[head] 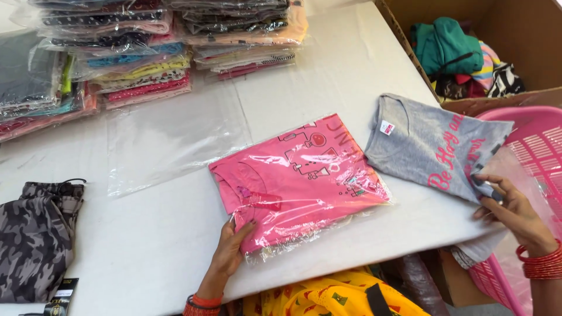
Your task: The person folds a pink t-shirt and places it into a clear plastic bag, then seals the bag. They repeat the process with a grey t-shirt and a pair of camouflage shorts, stacking the packaged items on a pile.
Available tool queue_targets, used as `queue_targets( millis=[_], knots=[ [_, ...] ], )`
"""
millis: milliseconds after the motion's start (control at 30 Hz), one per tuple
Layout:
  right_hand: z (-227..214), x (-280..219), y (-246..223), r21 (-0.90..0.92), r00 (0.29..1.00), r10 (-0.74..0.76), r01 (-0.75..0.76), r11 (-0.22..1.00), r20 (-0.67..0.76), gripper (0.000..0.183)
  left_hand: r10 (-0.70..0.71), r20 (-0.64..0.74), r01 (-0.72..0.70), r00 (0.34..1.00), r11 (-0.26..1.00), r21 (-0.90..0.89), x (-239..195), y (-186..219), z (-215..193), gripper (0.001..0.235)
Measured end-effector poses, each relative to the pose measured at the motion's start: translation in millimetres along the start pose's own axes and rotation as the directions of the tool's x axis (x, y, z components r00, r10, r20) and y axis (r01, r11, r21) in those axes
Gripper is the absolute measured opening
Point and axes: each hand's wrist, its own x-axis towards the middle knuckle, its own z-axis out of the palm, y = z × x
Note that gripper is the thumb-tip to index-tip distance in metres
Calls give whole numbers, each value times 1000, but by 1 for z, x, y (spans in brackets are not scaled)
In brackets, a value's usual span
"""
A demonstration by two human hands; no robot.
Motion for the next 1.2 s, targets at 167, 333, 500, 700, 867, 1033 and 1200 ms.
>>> queue_targets(
  millis=[167, 333, 500, 700, 867, 1033, 1200],
  knots=[
    [69, -30, -123, -813, 940, -338, 154, 561, -55, 68, 52, 0, -52, 999, 996, 79, -1, 4, 6, 31],
    [129, 26, -94, -466, 885, -169, 381, 799, 434, 41, 121, 6, -121, 993, 987, 106, -11, 22, 15, 31],
    [248, 8, -115, -444, 841, 58, 224, 867, 538, 55, 182, -53, -175, 982, 979, 108, -28, 37, -5, 33],
    [306, 23, -124, -83, 763, -95, 191, 978, 639, 70, 268, -128, -254, 955, 960, 119, -39, 68, 0, 36],
    [265, 98, -171, -107, 774, -264, 390, 914, 575, 62, 326, -75, -320, 942, 943, 90, 26, 65, 22, 40],
    [164, 143, -200, -154, 903, -304, 361, 920, 304, 62, 110, 236, -140, 966, 984, 114, 166, 46, 97, 40],
    [108, 205, -176, -271, 927, -357, 375, 886, 116, 51, 40, 345, -146, 938, 947, 286, 322, 42, 170, 40]
  ],
)
